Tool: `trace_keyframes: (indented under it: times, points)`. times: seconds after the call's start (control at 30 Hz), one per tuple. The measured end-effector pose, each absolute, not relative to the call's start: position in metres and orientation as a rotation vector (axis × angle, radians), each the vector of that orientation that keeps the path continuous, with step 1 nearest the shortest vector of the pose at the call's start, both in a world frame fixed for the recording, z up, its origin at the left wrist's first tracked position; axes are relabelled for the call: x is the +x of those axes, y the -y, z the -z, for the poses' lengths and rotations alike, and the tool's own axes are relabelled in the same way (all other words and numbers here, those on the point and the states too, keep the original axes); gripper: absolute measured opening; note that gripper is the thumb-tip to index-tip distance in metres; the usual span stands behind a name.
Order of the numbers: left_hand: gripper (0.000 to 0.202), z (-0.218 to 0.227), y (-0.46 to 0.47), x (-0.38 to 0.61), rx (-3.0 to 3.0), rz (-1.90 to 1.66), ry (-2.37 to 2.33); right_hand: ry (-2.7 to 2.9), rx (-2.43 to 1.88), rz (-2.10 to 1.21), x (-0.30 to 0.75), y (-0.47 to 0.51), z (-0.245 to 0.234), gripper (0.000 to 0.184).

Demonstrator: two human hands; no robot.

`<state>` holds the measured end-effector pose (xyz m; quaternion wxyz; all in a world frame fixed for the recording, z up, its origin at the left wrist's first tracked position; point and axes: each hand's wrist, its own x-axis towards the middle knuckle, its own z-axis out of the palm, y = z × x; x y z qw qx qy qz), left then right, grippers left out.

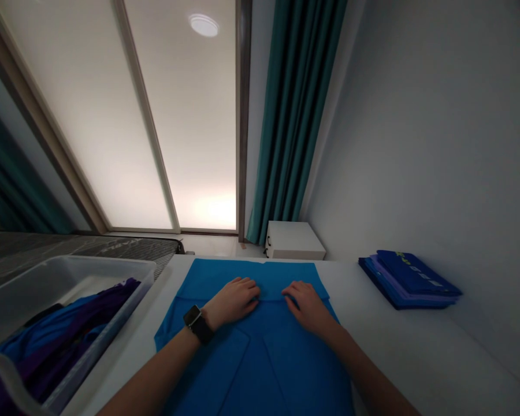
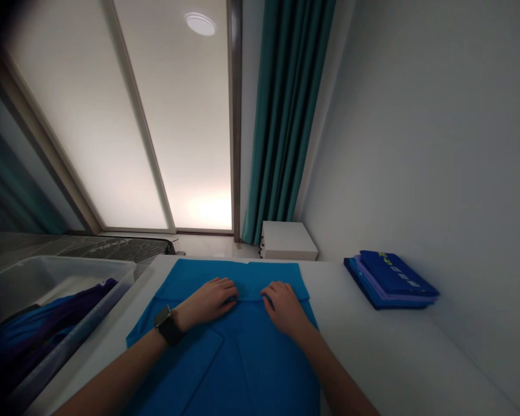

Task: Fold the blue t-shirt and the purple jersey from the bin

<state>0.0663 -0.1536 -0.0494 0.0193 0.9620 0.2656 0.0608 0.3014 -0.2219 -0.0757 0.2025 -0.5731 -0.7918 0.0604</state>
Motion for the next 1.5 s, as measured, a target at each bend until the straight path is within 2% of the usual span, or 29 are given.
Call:
trace_keyframes:
  times: [0.27,0.43,0.8,1.07,1.33,1.5]
  points:
    - [0.012,0.046,0.162,0.12,2.986,-0.216,-0.652,1.794,-1.748,-0.068,0.37,0.231,0.109,0.029]
    - [0.012,0.055,0.163,0.17,3.017,-0.265,-0.61,1.516,-1.851,-0.049,0.388,0.231,0.12,0.025]
    - [0.012,0.087,0.164,0.188,2.944,-0.51,-0.721,1.573,-2.24,0.064,0.38,0.227,0.116,0.022]
    - [0.013,0.092,0.158,0.184,2.918,-0.502,-0.717,1.522,-2.141,-0.097,0.382,0.226,0.115,0.027]
    - [0.011,0.093,0.152,0.182,2.959,-0.451,-0.641,1.542,-2.222,-0.007,0.372,0.227,0.112,0.028]
    - [0.016,0.095,0.152,0.182,3.003,-0.464,-0.632,1.484,-2.139,-0.108,0.375,0.225,0.113,0.027]
